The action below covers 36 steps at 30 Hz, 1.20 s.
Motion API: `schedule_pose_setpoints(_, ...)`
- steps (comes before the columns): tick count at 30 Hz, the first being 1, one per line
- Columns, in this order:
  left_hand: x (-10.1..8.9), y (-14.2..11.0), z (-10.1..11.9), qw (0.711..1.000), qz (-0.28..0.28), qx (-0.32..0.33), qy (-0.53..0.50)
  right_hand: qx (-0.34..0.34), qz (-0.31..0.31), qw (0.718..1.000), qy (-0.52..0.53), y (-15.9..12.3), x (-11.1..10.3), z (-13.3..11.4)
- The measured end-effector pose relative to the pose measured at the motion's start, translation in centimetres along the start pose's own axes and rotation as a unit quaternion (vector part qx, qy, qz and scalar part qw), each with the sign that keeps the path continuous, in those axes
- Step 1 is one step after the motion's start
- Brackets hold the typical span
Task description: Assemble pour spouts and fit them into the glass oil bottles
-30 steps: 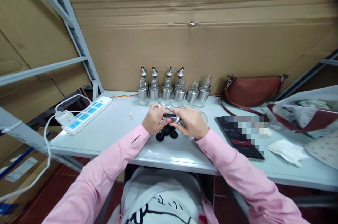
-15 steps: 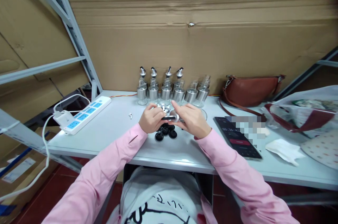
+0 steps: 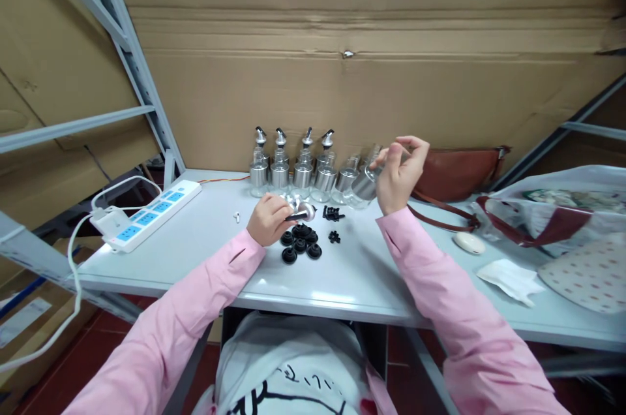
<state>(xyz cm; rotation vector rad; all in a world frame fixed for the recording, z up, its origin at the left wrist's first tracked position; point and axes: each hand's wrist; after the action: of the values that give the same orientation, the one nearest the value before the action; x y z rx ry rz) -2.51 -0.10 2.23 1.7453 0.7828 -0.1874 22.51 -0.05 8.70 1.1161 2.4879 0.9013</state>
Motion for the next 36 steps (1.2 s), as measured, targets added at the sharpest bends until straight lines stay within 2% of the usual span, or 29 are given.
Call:
schedule_pose_setpoints(3, 0.5, -0.1, 0.2, 0.999, -0.045, -0.011, -0.023, 0.036, 0.002, 0.999, -0.022, 1.6, 1.9, 1.6)
schedule_pose_setpoints(9, 1.3, -0.3, 0.8, 0.996, -0.068, -0.006, -0.057, 0.067, -0.03, 0.995, -0.074, 2.7, 5.1, 5.3)
schedule_pose_setpoints(15, 1.7, -0.5, 1.0, 0.995, -0.092, -0.009, -0.047, 0.074, -0.087, 0.983, -0.142, 3.1, 6.8, 8.4)
schedule_pose_setpoints(19, 1.8, -0.6, 1.0, 0.995, -0.091, 0.004, -0.037, 0.074, -0.113, 0.977, -0.165, 3.4, 7.2, 9.3)
schedule_pose_setpoints(21, 1.9, -0.6, 1.0, 0.994, -0.106, 0.006, -0.034, 0.053, -0.124, 0.968, -0.21, 3.7, 7.1, 9.2)
schedule_pose_setpoints(23, 1.9, -0.5, 1.0, 0.993, -0.118, 0.012, -0.03, 0.004, -0.149, 0.949, -0.279, 4.1, 6.7, 8.7)
schedule_pose_setpoints(27, 1.9, -0.3, 1.0, 0.994, -0.101, 0.024, -0.024, -0.127, -0.225, 0.882, -0.394, 4.8, 5.3, 7.3)
schedule_pose_setpoints(29, 1.9, -0.3, 1.0, 0.995, -0.093, 0.024, -0.025, -0.144, -0.209, 0.873, -0.417, 5.6, 4.6, 7.0)
schedule_pose_setpoints(31, 1.9, -0.3, 1.0, 0.995, -0.092, 0.019, -0.026, -0.08, -0.162, 0.885, -0.429, 7.0, 4.1, 7.2)
schedule_pose_setpoints(33, 1.9, -0.3, 1.0, 0.994, -0.102, 0.012, -0.027, 0.024, -0.139, 0.893, -0.428, 8.8, 3.7, 7.9)
schedule_pose_setpoints(34, 1.9, -0.4, 1.0, 0.994, -0.108, 0.009, -0.029, 0.072, -0.144, 0.889, -0.429, 9.8, 3.7, 8.3)
schedule_pose_setpoints(36, 1.9, -0.4, 0.9, 0.993, -0.117, 0.007, -0.034, 0.127, -0.21, 0.868, -0.431, 11.4, 3.6, 9.0)
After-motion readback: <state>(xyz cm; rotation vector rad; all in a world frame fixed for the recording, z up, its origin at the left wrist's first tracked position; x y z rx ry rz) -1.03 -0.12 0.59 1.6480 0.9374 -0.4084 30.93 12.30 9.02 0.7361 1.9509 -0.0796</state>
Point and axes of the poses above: each hand's wrist, its own y-axis towards the middle knuckle, its own x-axis out of the palm, z = x × y, and after that the axes turned 15 degrees about x, right-handed
